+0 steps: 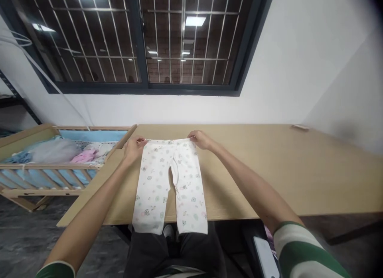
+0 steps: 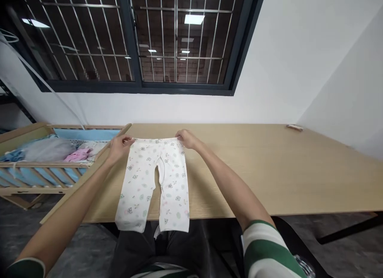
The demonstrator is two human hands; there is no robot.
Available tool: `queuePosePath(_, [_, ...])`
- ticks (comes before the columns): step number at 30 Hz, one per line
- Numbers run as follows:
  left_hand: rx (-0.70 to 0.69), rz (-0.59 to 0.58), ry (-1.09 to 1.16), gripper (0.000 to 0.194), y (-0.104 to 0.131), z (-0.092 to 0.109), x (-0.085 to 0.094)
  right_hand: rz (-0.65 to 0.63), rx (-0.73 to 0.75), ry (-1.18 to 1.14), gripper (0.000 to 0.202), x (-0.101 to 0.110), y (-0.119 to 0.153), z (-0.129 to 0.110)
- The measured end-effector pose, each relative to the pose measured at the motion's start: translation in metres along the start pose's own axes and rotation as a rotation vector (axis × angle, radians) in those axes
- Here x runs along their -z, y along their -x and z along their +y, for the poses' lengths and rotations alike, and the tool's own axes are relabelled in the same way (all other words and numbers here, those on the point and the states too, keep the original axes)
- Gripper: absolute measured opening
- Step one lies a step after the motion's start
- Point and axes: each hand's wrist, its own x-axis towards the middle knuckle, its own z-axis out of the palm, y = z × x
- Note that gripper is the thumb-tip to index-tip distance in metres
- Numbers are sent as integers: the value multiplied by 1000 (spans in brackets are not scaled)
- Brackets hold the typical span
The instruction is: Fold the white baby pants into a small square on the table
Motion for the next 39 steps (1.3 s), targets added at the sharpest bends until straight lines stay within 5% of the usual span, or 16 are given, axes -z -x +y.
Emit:
queuePosePath(9, [193, -195, -147, 16, -38, -49, -101, -39, -317, -101, 17, -96, -47, 76])
queuePosePath(14, [268, -253, -232, 29, -42, -56, -124, -19, -392, -105, 21, -126, -53, 92])
queuePosePath(18, [278, -304, -300, 24, -35, -48, -124, -5, -451, -130, 24, -136, -57, 95])
queuePosePath(21, [241, -322, -362, 23, -32, -28, -114, 9, -504, -161, 24, -136, -59, 96])
queuePosePath(25, [85, -360, -424, 34, -12, 26, -103, 7, -568, -232, 13, -127, -56, 99])
queuePosePath(32, [-284, -844, -368, 51, 128, 136, -103, -40, -573, -390, 16, -117, -50, 99])
queuePosePath(35, [-347, -1001, -415, 54, 175, 158, -108, -32, -589, -392, 13, -122, -53, 99])
queuePosePath(39, [-324, -1020, -381, 51, 194, 163, -116, 0, -611, -360, 6, -128, -57, 97])
